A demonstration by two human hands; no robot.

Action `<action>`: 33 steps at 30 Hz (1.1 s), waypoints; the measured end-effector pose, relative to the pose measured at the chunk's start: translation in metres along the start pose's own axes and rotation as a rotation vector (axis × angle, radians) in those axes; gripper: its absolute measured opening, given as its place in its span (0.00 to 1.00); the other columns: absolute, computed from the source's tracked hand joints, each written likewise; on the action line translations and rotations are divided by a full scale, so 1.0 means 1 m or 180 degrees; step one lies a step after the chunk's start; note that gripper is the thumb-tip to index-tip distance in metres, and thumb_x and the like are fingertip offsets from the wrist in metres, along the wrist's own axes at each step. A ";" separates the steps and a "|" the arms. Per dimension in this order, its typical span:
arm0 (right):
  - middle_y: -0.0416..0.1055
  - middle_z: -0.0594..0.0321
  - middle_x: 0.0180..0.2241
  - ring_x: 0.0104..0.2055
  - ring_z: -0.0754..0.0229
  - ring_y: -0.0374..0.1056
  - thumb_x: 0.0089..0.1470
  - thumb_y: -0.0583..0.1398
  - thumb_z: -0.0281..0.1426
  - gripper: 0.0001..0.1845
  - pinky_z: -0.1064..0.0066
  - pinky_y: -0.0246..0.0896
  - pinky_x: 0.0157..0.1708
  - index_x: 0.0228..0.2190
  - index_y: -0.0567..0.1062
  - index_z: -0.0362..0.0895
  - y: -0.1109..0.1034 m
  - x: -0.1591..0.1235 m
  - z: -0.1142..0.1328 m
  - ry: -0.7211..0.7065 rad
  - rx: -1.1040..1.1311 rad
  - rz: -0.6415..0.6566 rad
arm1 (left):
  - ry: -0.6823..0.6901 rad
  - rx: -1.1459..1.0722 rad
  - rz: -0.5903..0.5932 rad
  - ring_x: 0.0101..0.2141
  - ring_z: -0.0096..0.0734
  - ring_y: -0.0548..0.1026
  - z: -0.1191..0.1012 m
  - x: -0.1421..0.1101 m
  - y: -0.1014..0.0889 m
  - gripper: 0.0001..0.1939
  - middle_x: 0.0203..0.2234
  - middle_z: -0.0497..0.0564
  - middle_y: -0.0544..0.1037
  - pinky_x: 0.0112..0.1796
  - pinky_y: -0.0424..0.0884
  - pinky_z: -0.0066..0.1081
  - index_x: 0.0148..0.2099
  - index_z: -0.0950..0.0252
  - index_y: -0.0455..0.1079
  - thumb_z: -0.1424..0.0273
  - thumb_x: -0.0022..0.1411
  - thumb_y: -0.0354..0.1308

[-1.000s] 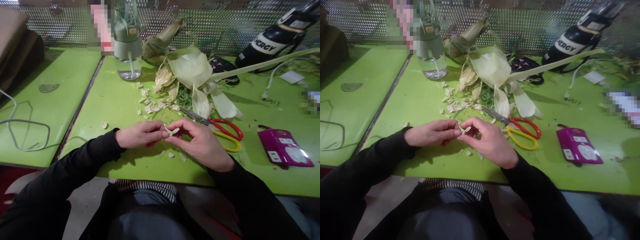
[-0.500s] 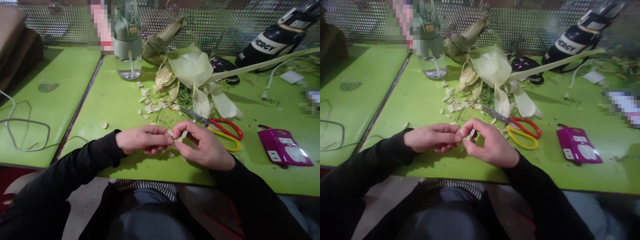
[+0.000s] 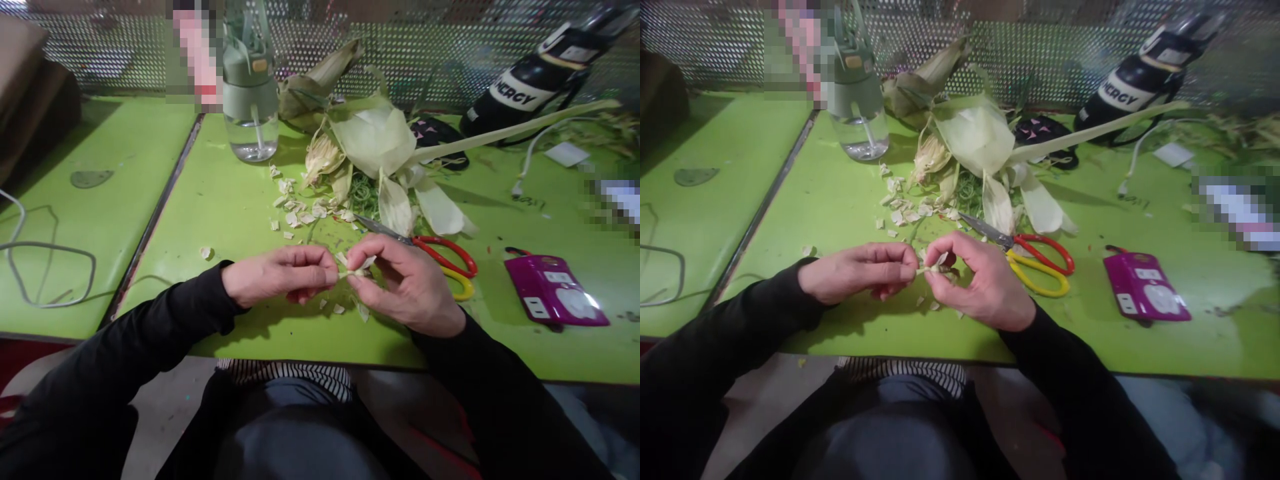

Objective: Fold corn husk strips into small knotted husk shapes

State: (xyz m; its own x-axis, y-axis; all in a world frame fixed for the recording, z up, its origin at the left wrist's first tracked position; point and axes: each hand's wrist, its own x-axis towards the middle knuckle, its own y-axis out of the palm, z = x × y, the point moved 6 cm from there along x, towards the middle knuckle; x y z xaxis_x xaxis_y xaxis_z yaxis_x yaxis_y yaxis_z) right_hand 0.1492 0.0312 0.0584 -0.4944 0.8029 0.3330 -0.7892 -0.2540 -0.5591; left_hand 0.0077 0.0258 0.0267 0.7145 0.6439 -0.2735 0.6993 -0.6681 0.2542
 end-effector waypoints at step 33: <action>0.71 0.65 0.31 0.32 0.62 0.67 0.62 0.60 0.32 0.05 0.69 0.61 0.33 0.33 0.73 0.47 0.013 -0.001 -0.015 0.0283 -0.0040 -0.0391 | -0.0020 -0.0838 -0.0547 0.20 0.18 0.73 0.027 0.016 -0.006 0.05 0.21 0.46 0.76 0.26 0.71 0.21 0.35 0.69 0.69 0.73 0.60 0.62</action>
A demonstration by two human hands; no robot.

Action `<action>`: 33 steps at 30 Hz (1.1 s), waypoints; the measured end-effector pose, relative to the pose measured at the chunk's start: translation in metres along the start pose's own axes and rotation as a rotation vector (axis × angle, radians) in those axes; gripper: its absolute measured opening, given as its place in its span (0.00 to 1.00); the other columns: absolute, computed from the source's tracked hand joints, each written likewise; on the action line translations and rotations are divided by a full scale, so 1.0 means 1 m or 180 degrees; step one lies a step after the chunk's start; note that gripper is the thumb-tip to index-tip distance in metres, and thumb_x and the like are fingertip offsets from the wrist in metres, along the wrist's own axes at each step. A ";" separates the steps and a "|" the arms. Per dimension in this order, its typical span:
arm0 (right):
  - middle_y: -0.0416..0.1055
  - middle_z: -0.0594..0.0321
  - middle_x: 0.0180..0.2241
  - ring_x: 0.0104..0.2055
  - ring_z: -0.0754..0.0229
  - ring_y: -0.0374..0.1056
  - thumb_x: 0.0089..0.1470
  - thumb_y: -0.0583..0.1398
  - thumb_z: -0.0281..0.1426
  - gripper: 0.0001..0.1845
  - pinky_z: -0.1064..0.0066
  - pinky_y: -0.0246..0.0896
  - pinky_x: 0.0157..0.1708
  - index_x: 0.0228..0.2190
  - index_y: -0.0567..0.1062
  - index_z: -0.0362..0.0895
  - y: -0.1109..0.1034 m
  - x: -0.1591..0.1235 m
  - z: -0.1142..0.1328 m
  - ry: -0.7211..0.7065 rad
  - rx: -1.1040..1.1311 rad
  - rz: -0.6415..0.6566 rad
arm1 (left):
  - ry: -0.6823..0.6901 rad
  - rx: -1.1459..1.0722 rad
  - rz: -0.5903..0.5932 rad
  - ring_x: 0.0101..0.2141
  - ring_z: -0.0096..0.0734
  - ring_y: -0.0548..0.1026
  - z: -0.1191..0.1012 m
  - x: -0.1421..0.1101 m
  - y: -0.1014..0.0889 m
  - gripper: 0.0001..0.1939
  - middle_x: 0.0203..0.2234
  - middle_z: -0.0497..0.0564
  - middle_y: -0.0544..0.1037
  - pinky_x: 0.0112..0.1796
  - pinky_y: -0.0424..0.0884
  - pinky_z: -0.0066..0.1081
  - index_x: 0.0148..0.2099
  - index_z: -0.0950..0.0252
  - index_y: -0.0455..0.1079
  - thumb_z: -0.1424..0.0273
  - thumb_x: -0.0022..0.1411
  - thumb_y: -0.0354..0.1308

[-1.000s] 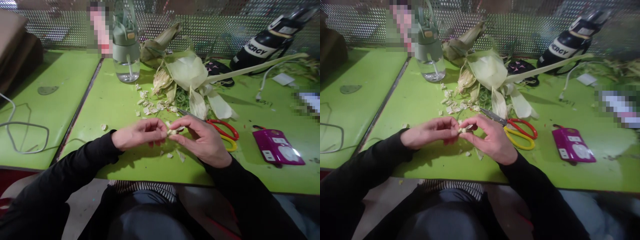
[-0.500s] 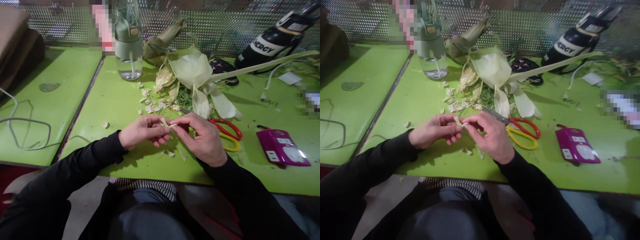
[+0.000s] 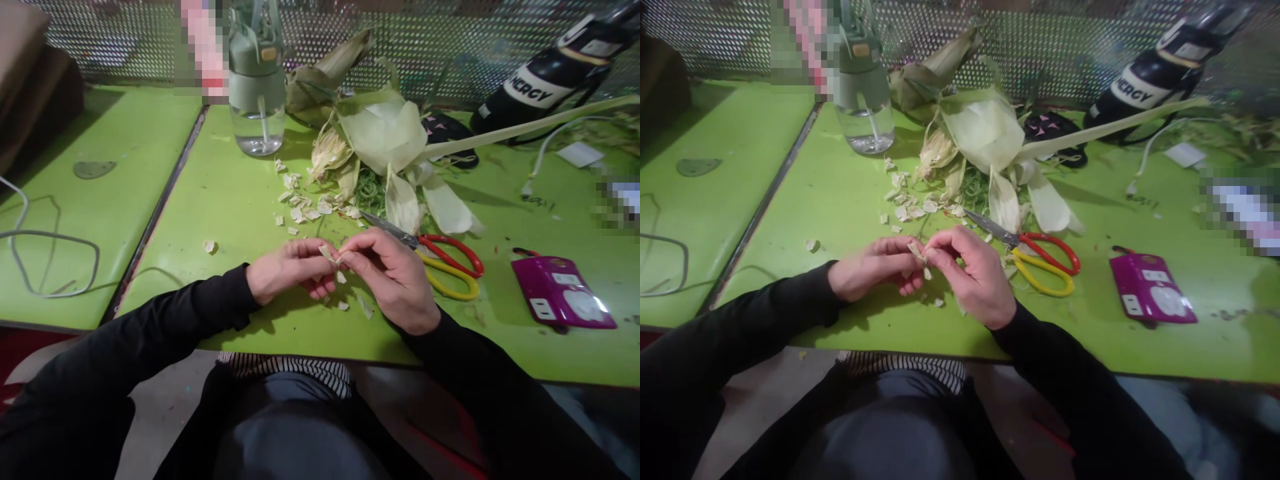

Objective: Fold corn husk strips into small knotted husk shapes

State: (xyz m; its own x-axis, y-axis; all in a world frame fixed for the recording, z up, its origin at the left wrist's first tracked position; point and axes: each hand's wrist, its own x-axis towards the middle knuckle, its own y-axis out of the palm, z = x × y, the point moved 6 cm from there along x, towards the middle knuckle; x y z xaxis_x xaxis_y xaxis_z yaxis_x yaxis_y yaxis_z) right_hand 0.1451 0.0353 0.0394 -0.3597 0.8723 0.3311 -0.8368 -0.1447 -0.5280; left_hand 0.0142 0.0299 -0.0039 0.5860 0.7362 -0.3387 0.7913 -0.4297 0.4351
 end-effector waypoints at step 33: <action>0.58 0.71 0.17 0.19 0.68 0.52 0.56 0.57 0.27 0.12 0.71 0.49 0.21 0.21 0.66 0.46 -0.001 -0.006 0.022 -0.0040 -0.0062 0.0374 | 0.1097 0.1417 -0.0542 0.21 0.18 0.67 -0.030 -0.017 0.003 0.11 0.21 0.44 0.71 0.25 0.66 0.20 0.38 0.69 0.72 0.75 0.49 0.60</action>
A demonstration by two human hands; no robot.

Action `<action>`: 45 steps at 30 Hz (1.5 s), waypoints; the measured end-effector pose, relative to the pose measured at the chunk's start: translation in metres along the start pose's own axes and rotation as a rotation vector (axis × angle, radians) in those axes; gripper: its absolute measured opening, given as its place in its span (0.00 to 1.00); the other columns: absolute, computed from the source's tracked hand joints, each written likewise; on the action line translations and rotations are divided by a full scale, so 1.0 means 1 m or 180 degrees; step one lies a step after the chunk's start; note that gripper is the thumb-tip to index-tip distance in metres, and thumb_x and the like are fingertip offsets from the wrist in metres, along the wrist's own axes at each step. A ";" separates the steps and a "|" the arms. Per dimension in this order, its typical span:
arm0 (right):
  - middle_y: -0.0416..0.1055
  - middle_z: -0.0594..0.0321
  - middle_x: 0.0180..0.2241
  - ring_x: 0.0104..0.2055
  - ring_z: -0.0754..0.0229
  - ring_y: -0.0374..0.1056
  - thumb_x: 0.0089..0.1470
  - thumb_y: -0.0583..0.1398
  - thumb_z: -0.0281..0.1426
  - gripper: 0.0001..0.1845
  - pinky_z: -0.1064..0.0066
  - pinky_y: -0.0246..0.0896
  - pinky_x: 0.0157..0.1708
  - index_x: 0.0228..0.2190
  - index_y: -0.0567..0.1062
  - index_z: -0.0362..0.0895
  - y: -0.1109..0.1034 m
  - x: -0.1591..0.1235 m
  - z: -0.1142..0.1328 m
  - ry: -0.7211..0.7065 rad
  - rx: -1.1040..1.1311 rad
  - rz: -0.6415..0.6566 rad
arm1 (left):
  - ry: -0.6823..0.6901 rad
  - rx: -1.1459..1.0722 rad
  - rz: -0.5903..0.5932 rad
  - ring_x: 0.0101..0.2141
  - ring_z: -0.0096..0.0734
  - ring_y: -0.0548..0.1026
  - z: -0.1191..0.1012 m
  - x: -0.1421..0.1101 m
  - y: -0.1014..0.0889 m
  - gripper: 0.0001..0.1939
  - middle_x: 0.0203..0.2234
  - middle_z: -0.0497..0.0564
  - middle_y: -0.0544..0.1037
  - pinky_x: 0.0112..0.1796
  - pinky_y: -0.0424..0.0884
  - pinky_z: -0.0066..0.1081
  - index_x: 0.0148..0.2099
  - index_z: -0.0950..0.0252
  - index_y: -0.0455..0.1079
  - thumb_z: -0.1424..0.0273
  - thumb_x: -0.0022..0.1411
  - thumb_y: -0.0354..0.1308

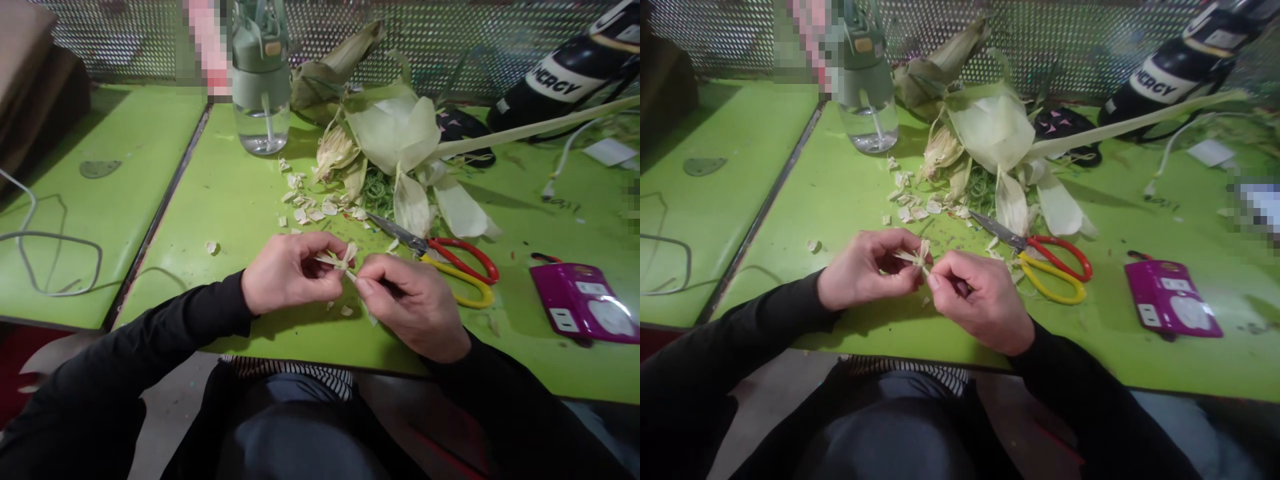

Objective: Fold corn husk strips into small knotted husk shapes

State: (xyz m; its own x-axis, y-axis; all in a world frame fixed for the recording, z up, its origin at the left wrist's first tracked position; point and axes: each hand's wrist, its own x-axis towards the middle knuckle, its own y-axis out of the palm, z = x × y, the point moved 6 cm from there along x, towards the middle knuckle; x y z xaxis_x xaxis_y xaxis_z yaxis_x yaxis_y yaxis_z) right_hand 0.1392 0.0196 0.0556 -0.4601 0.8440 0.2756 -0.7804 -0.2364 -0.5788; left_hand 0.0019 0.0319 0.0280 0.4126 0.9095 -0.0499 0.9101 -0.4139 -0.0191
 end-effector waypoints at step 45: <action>0.65 0.68 0.23 0.23 0.66 0.58 0.61 0.58 0.32 0.09 0.70 0.53 0.24 0.27 0.70 0.46 -0.007 0.013 -0.017 -0.0054 -0.0307 -0.0029 | -0.0123 -0.0400 0.0751 0.26 0.23 0.74 0.016 0.015 -0.008 0.14 0.31 0.49 0.76 0.26 0.70 0.23 0.42 0.67 0.67 0.67 0.57 0.66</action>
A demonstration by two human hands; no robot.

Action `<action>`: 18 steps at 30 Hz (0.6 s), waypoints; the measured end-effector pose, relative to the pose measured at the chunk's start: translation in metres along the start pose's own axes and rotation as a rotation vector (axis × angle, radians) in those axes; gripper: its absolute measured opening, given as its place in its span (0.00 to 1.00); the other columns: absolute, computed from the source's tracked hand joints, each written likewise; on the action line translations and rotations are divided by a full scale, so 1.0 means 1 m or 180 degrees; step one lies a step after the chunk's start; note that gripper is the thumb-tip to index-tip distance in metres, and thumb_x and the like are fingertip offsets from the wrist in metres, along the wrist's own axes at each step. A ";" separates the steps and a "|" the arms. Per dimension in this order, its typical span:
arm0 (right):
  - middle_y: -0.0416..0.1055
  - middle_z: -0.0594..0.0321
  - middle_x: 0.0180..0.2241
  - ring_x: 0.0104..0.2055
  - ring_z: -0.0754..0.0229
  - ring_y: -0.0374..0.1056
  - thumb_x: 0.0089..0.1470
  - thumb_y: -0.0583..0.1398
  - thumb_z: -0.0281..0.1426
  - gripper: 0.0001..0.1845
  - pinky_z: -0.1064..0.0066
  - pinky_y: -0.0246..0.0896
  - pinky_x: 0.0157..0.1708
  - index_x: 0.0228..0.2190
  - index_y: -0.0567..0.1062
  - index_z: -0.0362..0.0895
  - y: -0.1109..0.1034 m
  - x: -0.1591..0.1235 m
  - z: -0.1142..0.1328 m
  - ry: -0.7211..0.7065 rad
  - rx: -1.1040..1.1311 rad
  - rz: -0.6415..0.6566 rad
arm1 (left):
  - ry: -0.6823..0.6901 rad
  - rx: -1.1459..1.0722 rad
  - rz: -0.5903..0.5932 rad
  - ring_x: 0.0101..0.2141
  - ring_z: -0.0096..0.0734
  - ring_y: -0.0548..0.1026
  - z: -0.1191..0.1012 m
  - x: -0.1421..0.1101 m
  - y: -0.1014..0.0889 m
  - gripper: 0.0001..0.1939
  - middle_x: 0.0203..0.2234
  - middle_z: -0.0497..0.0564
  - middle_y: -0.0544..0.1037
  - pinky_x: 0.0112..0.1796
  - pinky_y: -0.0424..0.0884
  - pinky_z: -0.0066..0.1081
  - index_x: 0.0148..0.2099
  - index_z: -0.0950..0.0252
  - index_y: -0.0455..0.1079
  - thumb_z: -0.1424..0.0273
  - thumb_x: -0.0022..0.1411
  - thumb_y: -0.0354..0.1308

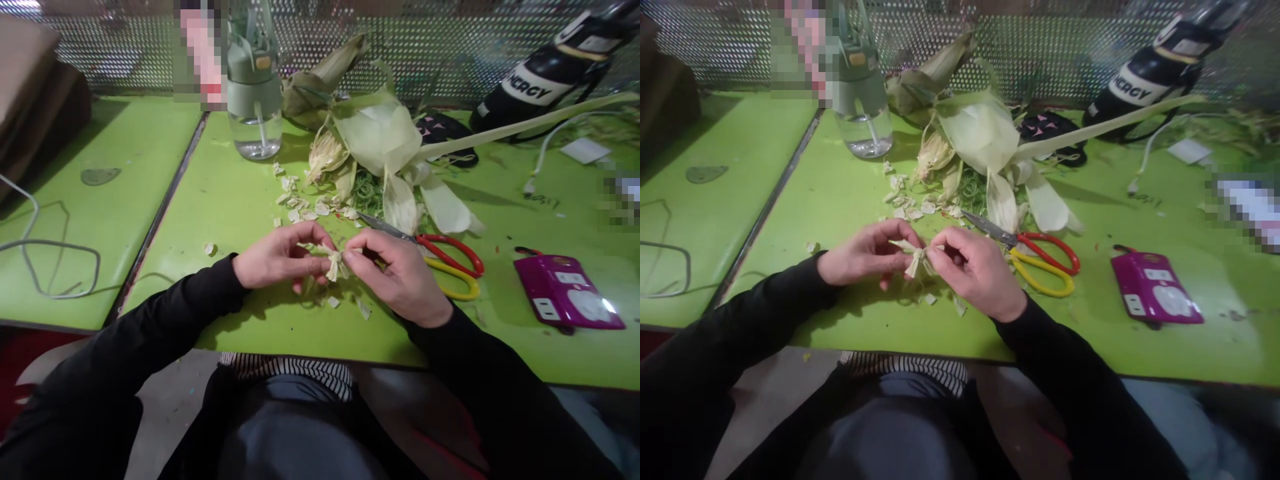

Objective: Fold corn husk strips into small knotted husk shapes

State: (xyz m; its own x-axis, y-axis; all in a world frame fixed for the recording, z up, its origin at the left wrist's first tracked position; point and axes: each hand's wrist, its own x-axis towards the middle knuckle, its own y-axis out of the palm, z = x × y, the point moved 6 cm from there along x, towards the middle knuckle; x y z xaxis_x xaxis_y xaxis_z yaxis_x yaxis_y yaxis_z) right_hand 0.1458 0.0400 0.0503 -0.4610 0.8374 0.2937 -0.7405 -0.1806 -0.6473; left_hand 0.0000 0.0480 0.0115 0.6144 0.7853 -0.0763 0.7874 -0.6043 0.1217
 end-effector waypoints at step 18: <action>0.69 0.62 0.25 0.28 0.60 0.63 0.62 0.57 0.27 0.09 0.67 0.59 0.30 0.29 0.71 0.45 0.008 -0.013 0.027 -0.1089 -0.1422 -0.0368 | 0.1452 0.2461 -0.0966 0.30 0.24 0.75 -0.026 -0.016 0.006 0.08 0.31 0.53 0.80 0.35 0.73 0.23 0.43 0.68 0.75 0.71 0.65 0.57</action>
State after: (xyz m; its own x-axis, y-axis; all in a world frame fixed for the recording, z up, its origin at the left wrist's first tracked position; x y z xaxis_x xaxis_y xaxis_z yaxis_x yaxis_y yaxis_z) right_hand 0.1331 0.0136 0.0605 -0.5764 0.6106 0.5431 -0.5512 0.2001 -0.8100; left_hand -0.0069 0.0352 0.0388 0.4283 0.8016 0.4171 0.8253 -0.1591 -0.5418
